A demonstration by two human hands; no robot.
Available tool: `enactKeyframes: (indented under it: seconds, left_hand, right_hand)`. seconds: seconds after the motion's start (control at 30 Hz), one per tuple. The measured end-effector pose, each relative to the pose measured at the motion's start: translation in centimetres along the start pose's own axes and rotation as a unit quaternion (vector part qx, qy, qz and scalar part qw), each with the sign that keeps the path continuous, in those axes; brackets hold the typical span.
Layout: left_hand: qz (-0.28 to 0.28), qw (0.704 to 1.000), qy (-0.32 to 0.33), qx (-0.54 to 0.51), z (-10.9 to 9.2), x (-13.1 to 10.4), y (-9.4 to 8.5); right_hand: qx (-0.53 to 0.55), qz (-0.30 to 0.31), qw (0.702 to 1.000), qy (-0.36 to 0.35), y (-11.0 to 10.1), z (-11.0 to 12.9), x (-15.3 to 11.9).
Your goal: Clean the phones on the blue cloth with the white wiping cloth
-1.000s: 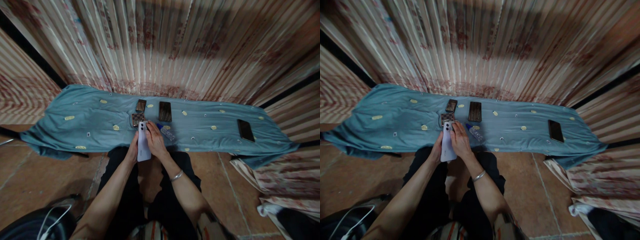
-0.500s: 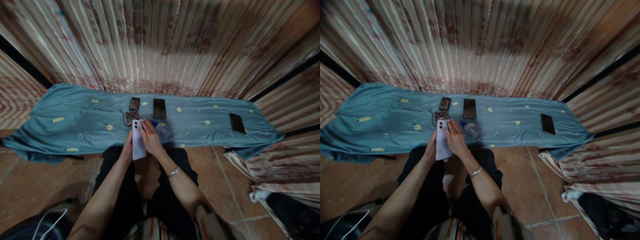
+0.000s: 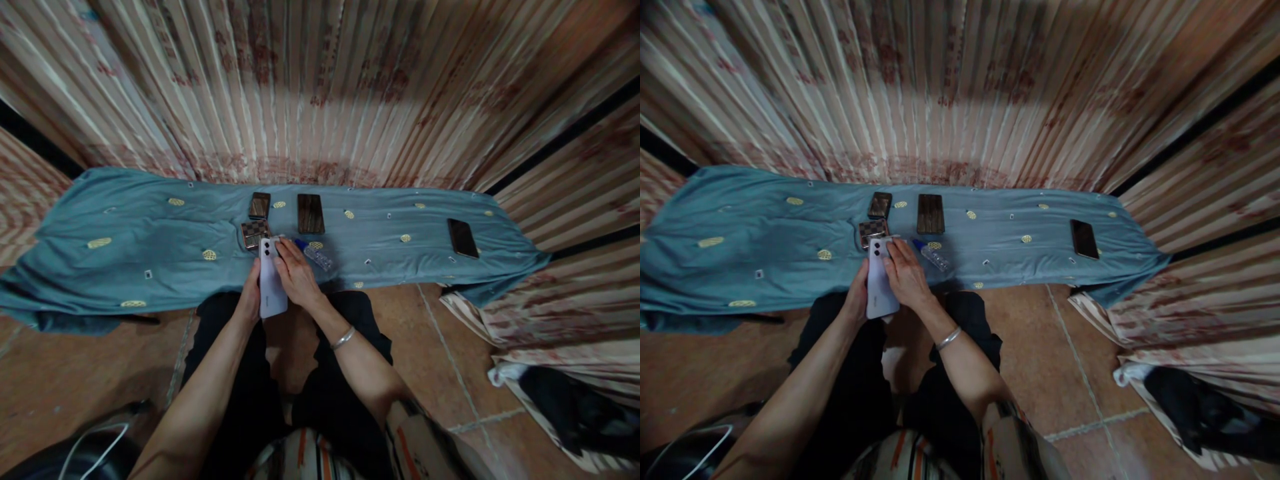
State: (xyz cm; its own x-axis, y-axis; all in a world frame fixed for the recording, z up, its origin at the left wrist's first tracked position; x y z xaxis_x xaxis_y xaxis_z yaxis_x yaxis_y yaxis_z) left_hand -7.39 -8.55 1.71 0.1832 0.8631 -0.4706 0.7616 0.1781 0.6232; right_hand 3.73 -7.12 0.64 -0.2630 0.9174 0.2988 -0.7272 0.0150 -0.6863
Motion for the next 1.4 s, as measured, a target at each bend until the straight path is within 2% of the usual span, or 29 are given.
enactKeyframes:
  seconds: [0.2,0.43,0.7,0.93,1.1,1.23,1.4]
  left_hand:
    - [-0.034,0.999,-0.01,0.014,-0.5,-0.6,0.8]
    - [0.014,1.0,-0.004,-0.016,0.0,-0.4,0.6]
    - [-0.002,0.999,-0.016,-0.036,-0.4,-0.5,0.5]
    - [-0.011,0.999,-0.013,-0.05,-0.4,-0.6,0.9]
    - [-0.015,0.998,-0.018,-0.053,-0.5,-0.6,1.0]
    - [-0.003,0.999,-0.021,-0.047,-0.4,-0.2,0.8]
    - [0.009,0.998,-0.026,-0.056,-0.2,0.2,0.4]
  right_hand:
    - [-0.009,-0.003,1.0,0.02,0.2,-0.4,-0.1]
    - [0.002,-0.003,1.0,-0.01,0.2,-0.2,-0.1]
    - [-0.001,-0.013,1.0,0.012,0.4,-0.6,-0.3]
    - [0.0,-0.007,0.999,-0.036,0.6,0.1,-0.7]
    - [-0.003,-0.016,1.0,-0.014,0.6,-0.3,-0.9]
    - [-0.004,-0.011,1.0,-0.003,0.6,-0.5,-1.1]
    - [-0.008,0.008,0.999,-0.04,0.7,-0.1,-1.8]
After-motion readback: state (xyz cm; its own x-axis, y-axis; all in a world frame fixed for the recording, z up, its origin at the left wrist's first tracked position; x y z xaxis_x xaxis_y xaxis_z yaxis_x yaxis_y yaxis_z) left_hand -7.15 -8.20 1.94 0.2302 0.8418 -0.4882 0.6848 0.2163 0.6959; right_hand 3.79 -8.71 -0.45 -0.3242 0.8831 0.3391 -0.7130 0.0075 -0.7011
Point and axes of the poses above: each hand's wrist, its own x-axis towards the middle knuckle, its own y-axis out of the palm, z = x × y, the point moved 2 cm from there along x, towards the middle knuckle, and after that the axes turned 9 degrees about z, right-handed, at the moved point
